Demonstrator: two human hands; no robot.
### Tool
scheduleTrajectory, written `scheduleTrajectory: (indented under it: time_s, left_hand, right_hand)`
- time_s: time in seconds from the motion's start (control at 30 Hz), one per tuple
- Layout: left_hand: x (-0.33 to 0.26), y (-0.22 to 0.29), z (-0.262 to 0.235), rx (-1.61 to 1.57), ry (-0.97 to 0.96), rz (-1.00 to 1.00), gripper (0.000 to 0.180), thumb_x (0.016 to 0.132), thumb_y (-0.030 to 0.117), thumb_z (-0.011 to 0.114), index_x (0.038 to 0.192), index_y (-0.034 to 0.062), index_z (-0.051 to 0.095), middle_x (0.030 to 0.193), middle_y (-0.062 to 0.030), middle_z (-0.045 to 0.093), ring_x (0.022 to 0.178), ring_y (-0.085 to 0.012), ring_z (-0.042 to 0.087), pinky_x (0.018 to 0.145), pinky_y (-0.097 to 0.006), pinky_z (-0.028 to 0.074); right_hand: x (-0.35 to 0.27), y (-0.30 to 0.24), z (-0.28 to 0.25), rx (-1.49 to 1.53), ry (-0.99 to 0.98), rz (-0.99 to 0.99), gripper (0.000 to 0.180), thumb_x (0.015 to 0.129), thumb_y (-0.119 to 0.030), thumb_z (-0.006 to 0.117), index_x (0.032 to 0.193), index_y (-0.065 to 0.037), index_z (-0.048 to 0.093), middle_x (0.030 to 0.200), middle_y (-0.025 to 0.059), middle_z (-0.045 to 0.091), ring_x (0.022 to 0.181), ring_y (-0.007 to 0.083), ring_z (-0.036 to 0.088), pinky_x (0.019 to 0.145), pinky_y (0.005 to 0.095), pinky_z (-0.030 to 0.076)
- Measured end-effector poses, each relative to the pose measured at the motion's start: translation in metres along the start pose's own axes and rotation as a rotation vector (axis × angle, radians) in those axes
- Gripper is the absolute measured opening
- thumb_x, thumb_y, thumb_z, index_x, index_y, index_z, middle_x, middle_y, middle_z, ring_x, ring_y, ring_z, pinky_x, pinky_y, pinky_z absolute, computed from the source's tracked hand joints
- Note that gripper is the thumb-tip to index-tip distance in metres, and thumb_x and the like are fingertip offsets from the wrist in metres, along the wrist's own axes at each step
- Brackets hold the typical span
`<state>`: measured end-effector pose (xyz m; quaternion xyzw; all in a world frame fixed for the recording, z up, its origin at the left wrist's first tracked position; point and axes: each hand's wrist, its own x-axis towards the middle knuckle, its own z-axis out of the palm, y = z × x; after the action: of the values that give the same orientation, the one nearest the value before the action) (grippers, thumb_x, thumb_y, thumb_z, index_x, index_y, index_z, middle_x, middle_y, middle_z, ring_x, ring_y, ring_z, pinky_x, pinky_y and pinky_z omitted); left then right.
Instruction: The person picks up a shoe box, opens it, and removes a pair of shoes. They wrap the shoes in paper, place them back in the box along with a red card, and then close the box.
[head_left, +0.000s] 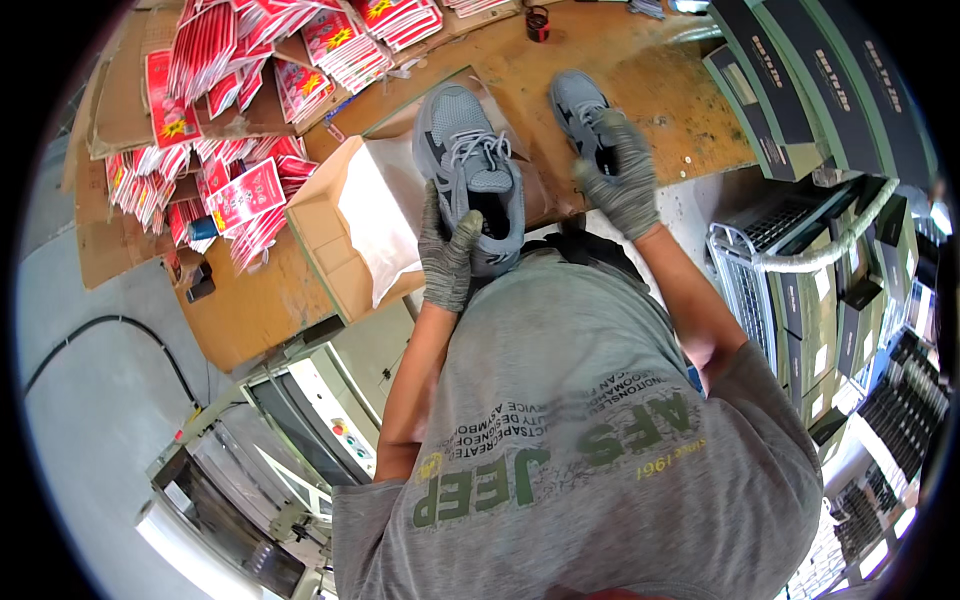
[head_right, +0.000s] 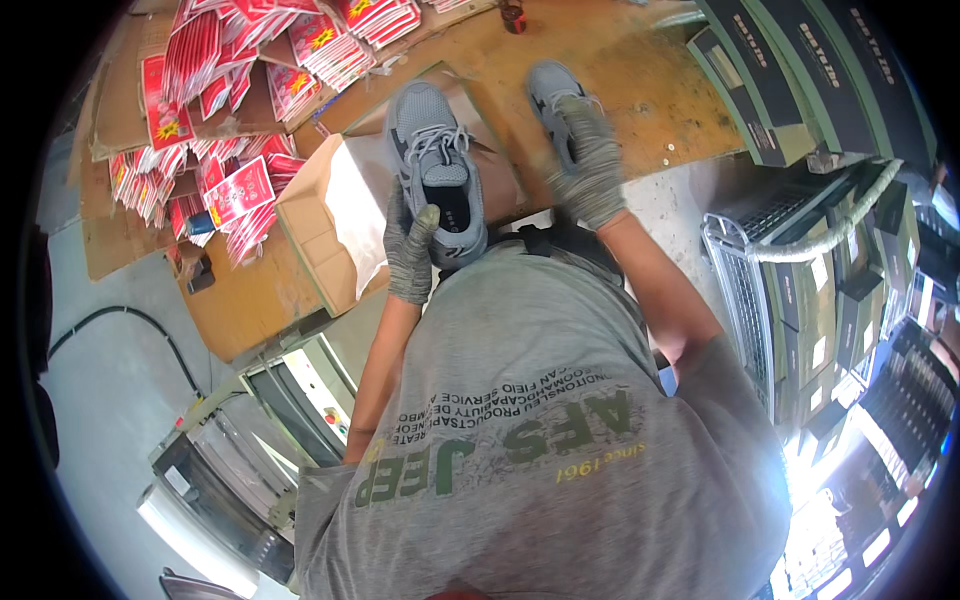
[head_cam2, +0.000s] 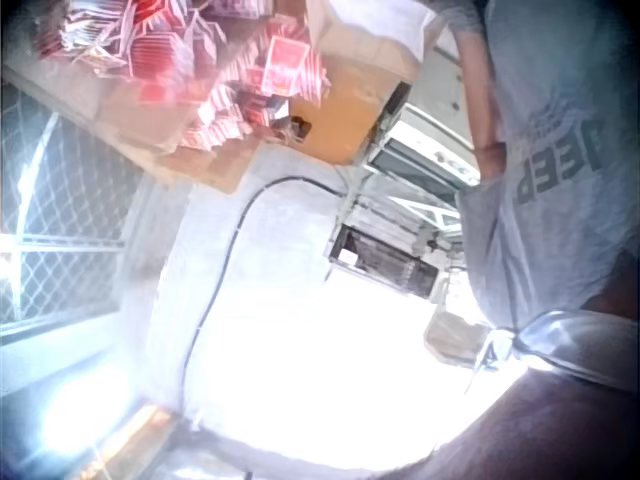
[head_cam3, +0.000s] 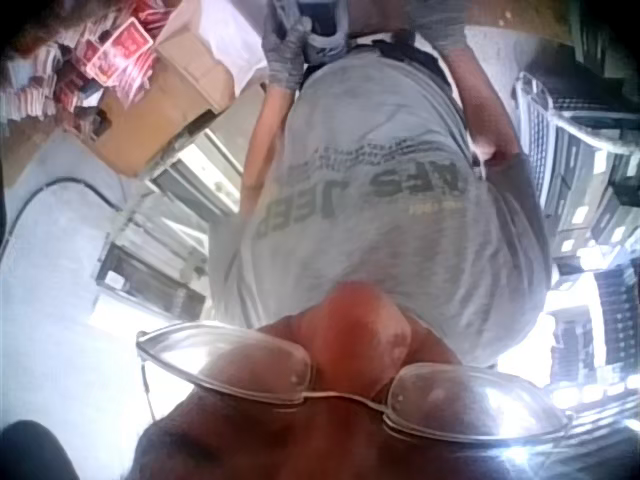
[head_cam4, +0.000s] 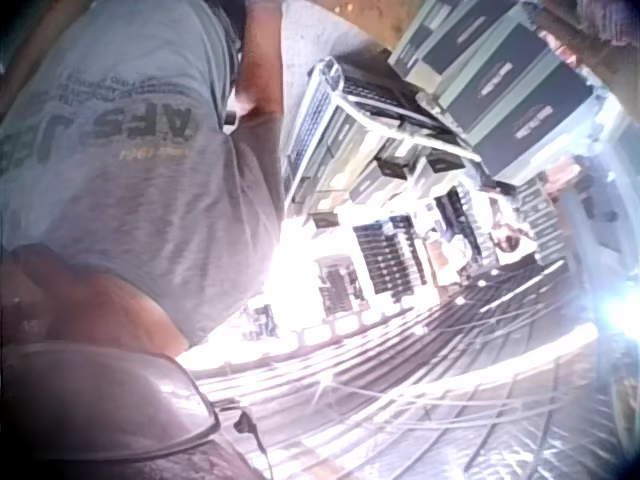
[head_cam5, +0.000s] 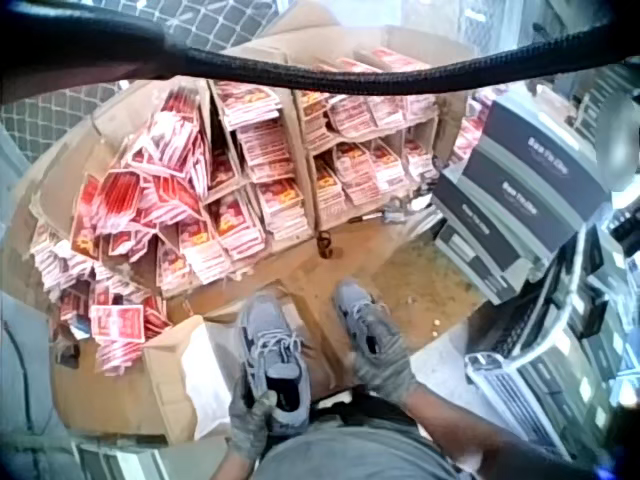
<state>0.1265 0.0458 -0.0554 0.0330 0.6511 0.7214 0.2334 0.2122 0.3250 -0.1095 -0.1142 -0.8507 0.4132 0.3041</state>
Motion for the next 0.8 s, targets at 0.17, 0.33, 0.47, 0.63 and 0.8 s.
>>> scheduleTrajectory:
  time_s: [0.17,0.33,0.47,0.63,0.8]
  left_hand:
    - [0.002,-0.001,0.011,0.148,0.001,0.032,0.087,0.089,0.024,0.081,0.157,-0.0045,0.033,0.147,-0.0141,0.053,0.129,-0.021,0.052,0.111,-0.033,0.041]
    - [-0.001,-0.007,0.014,0.172,0.095,0.01,0.079,0.091,0.023,0.08,0.153,-0.0053,0.041,0.143,-0.0142,0.057,0.126,-0.0202,0.054,0.11,-0.032,0.042]
    - [0.013,-0.008,0.003,0.324,0.244,0.037,0.085,0.086,0.034,0.084,0.149,-0.0081,0.044,0.143,-0.0195,0.056,0.128,-0.0269,0.055,0.11,-0.036,0.042]
    - [0.044,-0.029,-0.016,1.27,0.377,-0.007,0.097,0.076,0.059,0.082,0.148,0.0019,0.051,0.15,-0.0345,0.04,0.135,-0.0463,0.046,0.114,-0.044,0.039]
    - [0.047,-0.053,-0.017,1.542,0.179,-0.141,0.083,0.083,0.058,0.073,0.149,0.0106,0.054,0.163,-0.0358,0.018,0.152,-0.0514,0.014,0.123,-0.047,0.026]
  right_hand:
    - [0.036,-0.109,0.028,-0.186,-0.19,-0.314,0.039,0.072,-0.023,0.077,0.107,-0.006,0.071,0.112,0.0148,0.067,0.111,0.0353,0.062,0.102,0.0474,0.047]
    - [0.031,-0.091,0.039,0.033,-0.258,-0.426,0.026,0.071,-0.01,0.073,0.096,-0.008,0.069,0.101,0.0091,0.07,0.105,0.0318,0.066,0.1,0.0477,0.05]
    - [0.028,-0.099,0.001,0.044,-0.203,-0.237,0.034,0.076,-0.01,0.073,0.109,-0.003,0.068,0.115,0.0158,0.066,0.114,0.0362,0.061,0.103,0.0459,0.047]
    - [-0.037,0.037,-0.01,-0.26,-0.038,0.301,0.092,0.071,-0.024,0.084,0.148,0.002,0.041,0.144,0.0255,0.047,0.133,0.0436,0.045,0.114,0.0475,0.036]
    - [-0.096,0.111,0.013,-0.841,-0.463,0.263,0.131,0.061,-0.062,0.088,0.154,0.008,0.027,0.159,0.0328,0.023,0.145,0.0483,0.028,0.123,0.0496,0.022]
